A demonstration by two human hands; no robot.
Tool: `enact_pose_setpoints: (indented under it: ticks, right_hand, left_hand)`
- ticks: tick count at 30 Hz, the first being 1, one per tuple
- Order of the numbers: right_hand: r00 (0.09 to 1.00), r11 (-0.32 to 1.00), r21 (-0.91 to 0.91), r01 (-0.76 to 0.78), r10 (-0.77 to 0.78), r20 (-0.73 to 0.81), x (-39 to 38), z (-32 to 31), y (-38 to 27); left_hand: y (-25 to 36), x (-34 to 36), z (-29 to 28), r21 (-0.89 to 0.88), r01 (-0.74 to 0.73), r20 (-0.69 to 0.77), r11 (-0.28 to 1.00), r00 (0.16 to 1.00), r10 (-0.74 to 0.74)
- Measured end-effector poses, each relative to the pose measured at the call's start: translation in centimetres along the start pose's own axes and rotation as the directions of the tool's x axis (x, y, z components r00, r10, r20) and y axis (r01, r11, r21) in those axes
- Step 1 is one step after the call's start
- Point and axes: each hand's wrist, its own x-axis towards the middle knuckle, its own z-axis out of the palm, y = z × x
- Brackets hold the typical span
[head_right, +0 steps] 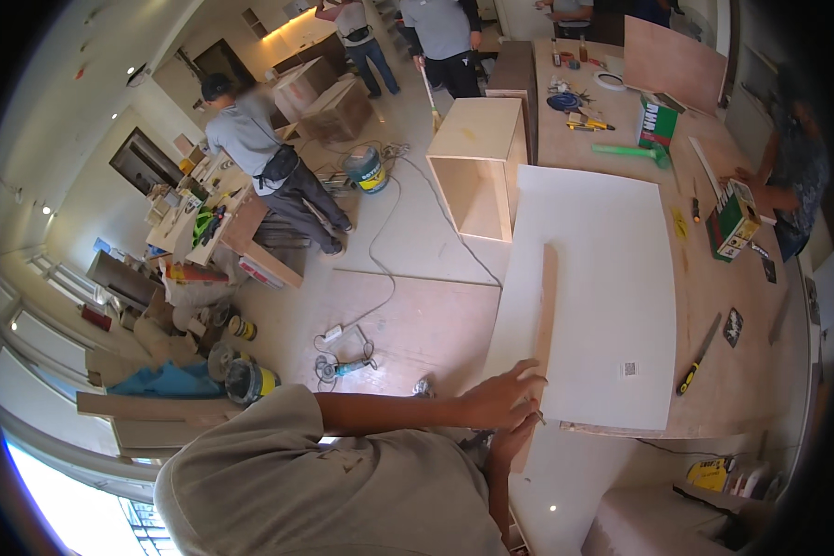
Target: Filing and clamping a wood strip to a panel for construction/renovation.
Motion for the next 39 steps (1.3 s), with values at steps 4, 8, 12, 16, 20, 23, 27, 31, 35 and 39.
enact_pose_setpoints:
  ticks: [4,8,12,16,20,23,27,31,35,39]
  right_hand:
    - [0.994,0.991,-0.107,0.08,-0.088,-0.071,-1.7,-0.2,7.9]
    - [0.996,0.985,-0.169,-0.024,0.037,0.078,-0.5,0.4,3.2]
    - [0.981,0.959,-0.208,-0.19,0.196,0.007,0.1,-0.4,-0.8]
    - [0.996,0.996,-0.028,0.085,-0.086,-0.036,1.2,0.0,-0.5]
    - [0.965,0.965,-0.042,-0.258,0.26,0.037,0.9,-0.7,2.9]
    - [0.978,0.979,-0.057,-0.197,0.2,0.052,0.7,-1.1,2.7]
    - [0.993,0.992,-0.069,-0.106,0.109,0.042,-2.0,-1.3,1.5]
    - [0.999,1.0,0.003,0.024,-0.024,0.023,-1.9,0.0,-0.8]
    - [0.976,0.967,0.141,0.213,-0.218,0.019,-4.1,0.2,1.3]
    - [0.998,0.999,-0.038,0.004,-0.006,-0.062,-2.4,1.8,1.9]
  left_hand:
    - [1.1,1.0,0.8,0.688,-0.538,0.461,0.487,0.842,0.28]
    - [-1.5,1.8,1.8,0.704,-0.379,0.298,0.6,0.925,0.235]
    - [0.0,3.2,1.5,0.621,0.01,0.076,0.784,0.995,-0.072]
    - [-3.2,3.0,-0.6,-0.497,0.607,0.404,0.62,0.794,-0.454]
    - [-1.3,-0.9,-0.3,-0.62,0.658,0.386,0.428,0.731,-0.563]
    - [-0.6,-1.9,0.4,0.216,-0.147,-0.285,0.965,0.936,0.206]
    - [0.6,-1.7,-0.1,0.359,-0.262,0.024,0.896,0.962,0.272]
    - [-0.2,0.1,1.0,0.537,-0.343,0.287,0.771,0.933,0.216]
    - [-1.9,0.0,0.3,0.399,-0.361,0.333,0.842,0.914,0.234]
    - [-3.5,0.3,-2.6,-0.209,0.191,0.392,0.959,0.915,-0.097]
